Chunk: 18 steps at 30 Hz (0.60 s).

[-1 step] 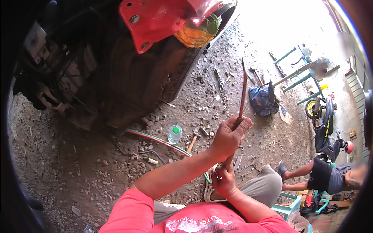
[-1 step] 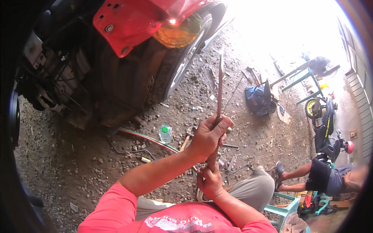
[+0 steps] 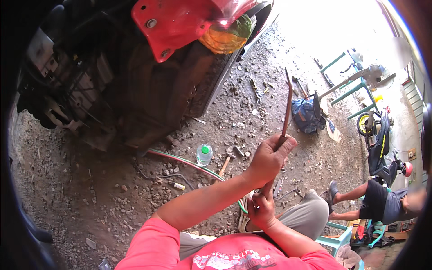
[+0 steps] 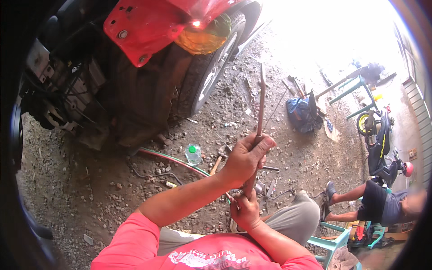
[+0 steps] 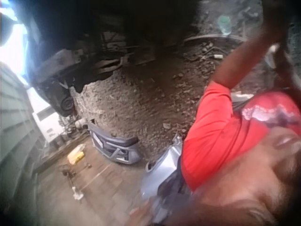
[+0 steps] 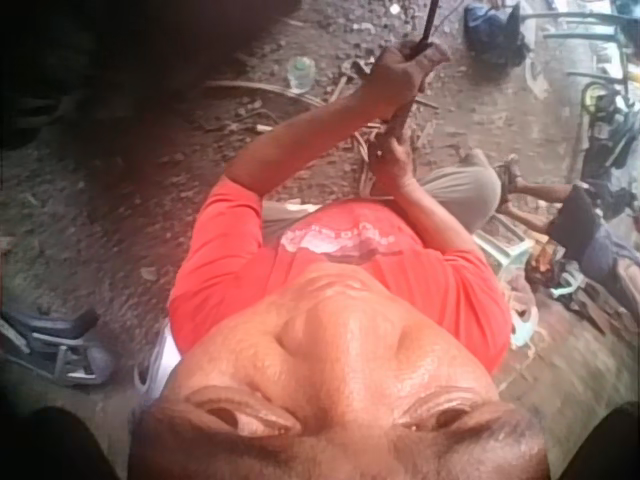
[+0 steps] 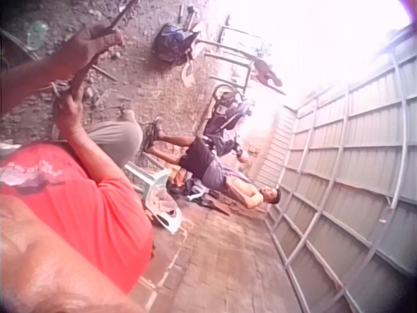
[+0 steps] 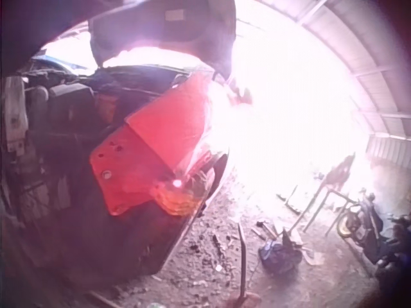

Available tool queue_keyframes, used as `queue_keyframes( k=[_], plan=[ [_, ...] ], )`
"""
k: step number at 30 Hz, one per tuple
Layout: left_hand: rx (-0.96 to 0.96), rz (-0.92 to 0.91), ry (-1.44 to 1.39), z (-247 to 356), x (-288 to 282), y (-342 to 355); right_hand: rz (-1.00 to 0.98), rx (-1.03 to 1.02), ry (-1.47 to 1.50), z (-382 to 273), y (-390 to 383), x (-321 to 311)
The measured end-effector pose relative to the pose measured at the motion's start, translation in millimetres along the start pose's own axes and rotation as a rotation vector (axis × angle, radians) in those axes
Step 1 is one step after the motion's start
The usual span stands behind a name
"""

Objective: The person heats a metal section of the car body using a torch, applies a tool to the heated area, and then uses a hammer to shape the metal. They also pour water from a plastic bottle onto the worked area.

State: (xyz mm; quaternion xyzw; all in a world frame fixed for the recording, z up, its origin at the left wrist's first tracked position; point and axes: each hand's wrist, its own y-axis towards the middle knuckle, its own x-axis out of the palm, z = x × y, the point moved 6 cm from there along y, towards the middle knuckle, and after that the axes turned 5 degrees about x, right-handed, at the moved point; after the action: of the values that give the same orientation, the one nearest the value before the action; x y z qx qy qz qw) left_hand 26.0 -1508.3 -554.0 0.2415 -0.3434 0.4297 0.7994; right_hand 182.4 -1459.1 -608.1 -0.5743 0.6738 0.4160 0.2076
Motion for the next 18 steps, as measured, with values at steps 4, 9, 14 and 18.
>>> queue_keyframes(
  k=[4,9,14,18],
  plan=[
    [-0.073,-0.089,0.221,-4,25,8,0.061,0.134,0.118,12,-14,-17],
    [0.059,-0.027,0.843,-11,2,54,0.116,0.368,0.234,63,2,-40],
    [-0.048,-0.234,1.276,-1,-48,12,0.087,0.755,0.701,122,84,-90],
    [-0.219,-0.312,1.363,50,-59,-63,0.044,0.835,0.738,211,154,-116]
  ],
)
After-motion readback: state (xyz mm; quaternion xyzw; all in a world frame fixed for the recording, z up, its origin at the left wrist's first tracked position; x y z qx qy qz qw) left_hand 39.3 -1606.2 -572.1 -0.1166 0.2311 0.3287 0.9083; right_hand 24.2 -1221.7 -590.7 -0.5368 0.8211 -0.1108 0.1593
